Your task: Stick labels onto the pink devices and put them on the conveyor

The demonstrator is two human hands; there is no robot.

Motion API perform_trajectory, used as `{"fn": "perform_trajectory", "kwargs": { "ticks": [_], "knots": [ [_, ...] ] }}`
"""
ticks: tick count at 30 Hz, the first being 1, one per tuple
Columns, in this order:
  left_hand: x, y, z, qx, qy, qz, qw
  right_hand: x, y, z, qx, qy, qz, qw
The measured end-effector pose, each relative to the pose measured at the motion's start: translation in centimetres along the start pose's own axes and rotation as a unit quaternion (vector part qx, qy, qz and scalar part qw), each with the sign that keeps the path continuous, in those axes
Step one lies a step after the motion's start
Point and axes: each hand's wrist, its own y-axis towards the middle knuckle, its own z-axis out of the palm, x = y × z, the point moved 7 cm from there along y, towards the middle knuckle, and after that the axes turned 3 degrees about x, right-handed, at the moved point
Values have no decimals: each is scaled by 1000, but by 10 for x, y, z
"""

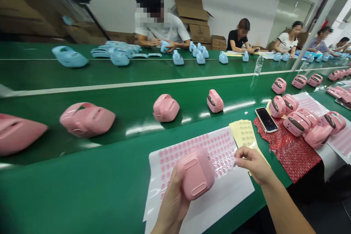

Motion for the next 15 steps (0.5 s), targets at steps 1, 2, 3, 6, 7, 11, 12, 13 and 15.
{"fn": "perform_trajectory", "kwargs": {
  "ticks": [1, 2, 3, 6, 7, 11, 12, 13, 15],
  "knots": [
    [-2, 0, 1, 2, 8, 4, 1000, 6, 5, 16, 31, -10, -7, 999],
    [-3, 0, 1, 2, 14, 5, 1000, 10, 10, 31, 58, -22, -9, 998],
    [-3, -1, 1, 4, 18, 7, 1000, 12, 15, 44, 81, -37, -9, 996],
    [-3, -1, -3, 6, 30, 10, 999, 11, 25, 70, 127, -88, 7, 988],
    [-3, -2, -4, 3, 32, 11, 999, 9, 28, 75, 136, -99, 15, 986],
    [-1, -2, -8, 0, 33, 13, 999, -1, 32, 79, 148, -116, 38, 981],
    [-1, -3, -7, 1, 31, 11, 999, -2, 32, 79, 144, -118, 39, 982],
    [-1, -3, -7, 2, 28, 8, 1000, -3, 31, 77, 137, -117, 38, 983],
    [-1, -3, -7, -1, 23, 5, 1000, -5, 30, 76, 126, -109, 34, 985]
  ]
}}
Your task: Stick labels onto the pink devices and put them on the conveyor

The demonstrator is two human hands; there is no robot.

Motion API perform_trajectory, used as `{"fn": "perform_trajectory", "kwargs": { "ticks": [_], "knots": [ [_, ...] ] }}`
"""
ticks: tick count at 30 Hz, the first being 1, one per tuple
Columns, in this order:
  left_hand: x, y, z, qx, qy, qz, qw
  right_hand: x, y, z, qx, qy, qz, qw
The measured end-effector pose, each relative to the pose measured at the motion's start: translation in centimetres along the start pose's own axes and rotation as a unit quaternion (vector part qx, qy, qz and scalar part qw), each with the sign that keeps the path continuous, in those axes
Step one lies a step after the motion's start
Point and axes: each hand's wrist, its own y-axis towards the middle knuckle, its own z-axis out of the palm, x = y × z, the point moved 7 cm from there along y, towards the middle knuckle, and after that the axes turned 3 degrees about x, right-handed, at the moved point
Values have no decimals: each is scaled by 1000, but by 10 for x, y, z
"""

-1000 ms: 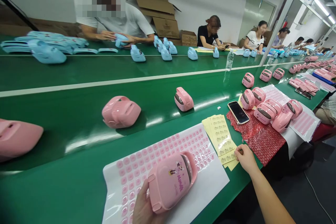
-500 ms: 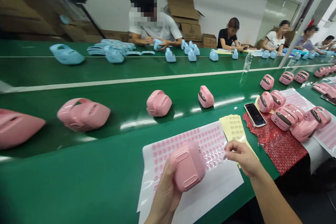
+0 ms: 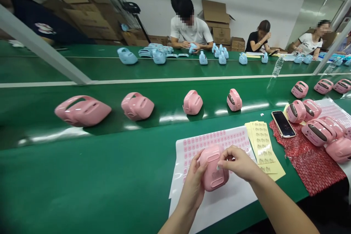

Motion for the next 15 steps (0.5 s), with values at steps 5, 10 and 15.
{"fn": "perform_trajectory", "kwargs": {
  "ticks": [5, 10, 15],
  "knots": [
    [-1, -2, 1, -12, -12, 3, 1000, -4, -3, 1, -17, -14, -12, 1000],
    [-1, -2, 1, -22, -12, 4, 1000, -7, -3, -1, -48, -50, -21, 997],
    [0, 0, 0, -22, -11, 2, 1000, -6, -2, -3, -71, -47, -35, 996]
  ]
}}
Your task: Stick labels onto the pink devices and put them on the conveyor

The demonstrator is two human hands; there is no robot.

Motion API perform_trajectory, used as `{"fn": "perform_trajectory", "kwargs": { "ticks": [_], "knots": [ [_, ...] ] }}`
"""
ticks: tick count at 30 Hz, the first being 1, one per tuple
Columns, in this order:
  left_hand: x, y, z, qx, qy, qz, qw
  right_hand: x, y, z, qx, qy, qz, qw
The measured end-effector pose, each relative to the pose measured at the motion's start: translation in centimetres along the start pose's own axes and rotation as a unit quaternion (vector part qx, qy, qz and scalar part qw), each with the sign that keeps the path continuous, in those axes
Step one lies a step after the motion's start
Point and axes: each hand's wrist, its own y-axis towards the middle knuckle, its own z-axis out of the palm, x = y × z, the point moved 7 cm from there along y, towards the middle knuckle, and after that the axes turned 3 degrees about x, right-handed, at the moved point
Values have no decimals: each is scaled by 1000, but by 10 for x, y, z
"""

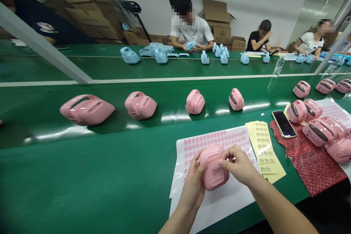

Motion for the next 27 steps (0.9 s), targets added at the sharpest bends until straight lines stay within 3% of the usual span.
{"fn": "perform_trajectory", "kwargs": {
  "ticks": [7, 13, 15, 17, 21, 24, 27],
  "knots": [
    [-1, -1, 1, 4, -4, -5, 1000, 4, -2, 0, -37, -51, -36, 997],
    [0, -1, 0, -1, -1, -5, 1000, 23, -23, 6, -126, -109, -214, 962],
    [-1, 0, -3, -11, -2, 0, 1000, 21, -31, -4, -172, -89, -234, 953],
    [0, 2, -7, -23, -5, -4, 1000, 7, -37, -27, -229, -55, -204, 950],
    [-4, 7, -11, -22, -19, -29, 999, -52, -50, -93, -328, -6, -40, 944],
    [-10, 10, -10, -37, -61, -49, 996, -95, -66, -128, -353, -76, 69, 930],
    [-16, 11, -12, -73, -108, -73, 989, -113, -76, -138, -353, -201, 105, 908]
  ]
}}
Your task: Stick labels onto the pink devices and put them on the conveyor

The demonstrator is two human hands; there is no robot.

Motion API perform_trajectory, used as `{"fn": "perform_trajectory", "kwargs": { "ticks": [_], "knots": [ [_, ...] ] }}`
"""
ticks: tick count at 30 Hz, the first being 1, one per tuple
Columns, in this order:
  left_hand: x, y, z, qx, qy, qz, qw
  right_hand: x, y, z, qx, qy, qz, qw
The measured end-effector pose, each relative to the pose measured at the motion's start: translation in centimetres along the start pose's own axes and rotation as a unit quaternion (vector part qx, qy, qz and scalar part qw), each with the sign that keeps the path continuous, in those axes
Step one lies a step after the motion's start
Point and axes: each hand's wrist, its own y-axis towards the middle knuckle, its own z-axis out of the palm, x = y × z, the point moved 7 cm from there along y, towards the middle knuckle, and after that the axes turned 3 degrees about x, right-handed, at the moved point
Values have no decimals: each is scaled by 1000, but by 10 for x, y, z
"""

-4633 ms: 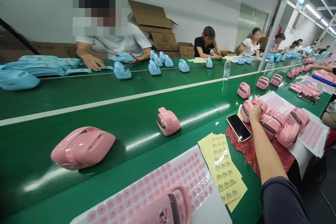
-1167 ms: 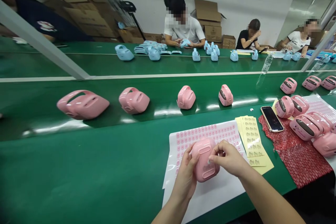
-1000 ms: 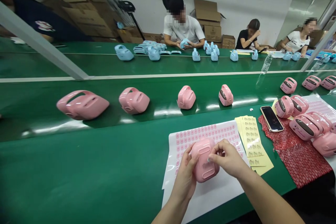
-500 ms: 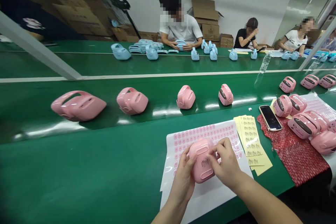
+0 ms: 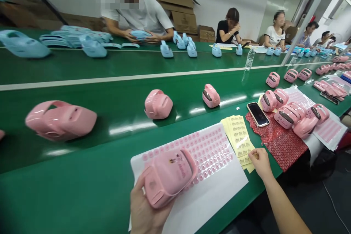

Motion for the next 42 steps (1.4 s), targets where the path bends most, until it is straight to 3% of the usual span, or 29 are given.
{"fn": "perform_trajectory", "kwargs": {
  "ticks": [3, 7, 10, 12, 15, 17, 20, 22, 24, 26, 28, 30, 36, 42],
  "knots": [
    [-2, 2, -7, -24, -35, -16, 999, 9, -5, 1, -37, -131, -66, 989],
    [3, 11, -23, -31, -65, -19, 997, 58, -2, 19, -75, -192, -199, 958],
    [14, 20, -32, -6, -75, -28, 997, 111, 9, 63, -1, -123, -332, 935],
    [23, 25, -33, 43, -77, -44, 995, 142, 19, 97, 63, -72, -374, 922],
    [35, 32, -36, 119, -103, -60, 986, 167, 40, 137, 129, -2, -339, 932],
    [37, 37, -37, 180, -135, -50, 973, 172, 49, 149, 145, 32, -314, 938],
    [31, 40, -27, 310, -178, -22, 934, 169, 47, 147, 136, 72, -295, 943],
    [24, 36, -17, 396, -193, 4, 898, 162, 35, 139, 137, 161, -235, 949],
    [19, 29, -6, 460, -199, 25, 865, 154, 14, 135, 160, 310, -134, 927],
    [17, 21, 2, 501, -199, 34, 842, 155, -15, 133, 187, 434, -59, 879],
    [18, 13, 8, 521, -192, 41, 831, 164, -42, 132, 211, 487, -30, 847],
    [20, 6, 11, 529, -180, 50, 828, 174, -58, 129, 229, 494, -35, 838],
    [22, -3, 17, 531, -169, 62, 828, 183, -61, 126, 263, 451, -87, 848],
    [16, -10, 21, 554, -215, 42, 803, 184, -63, 124, 264, 409, -131, 864]
  ]
}}
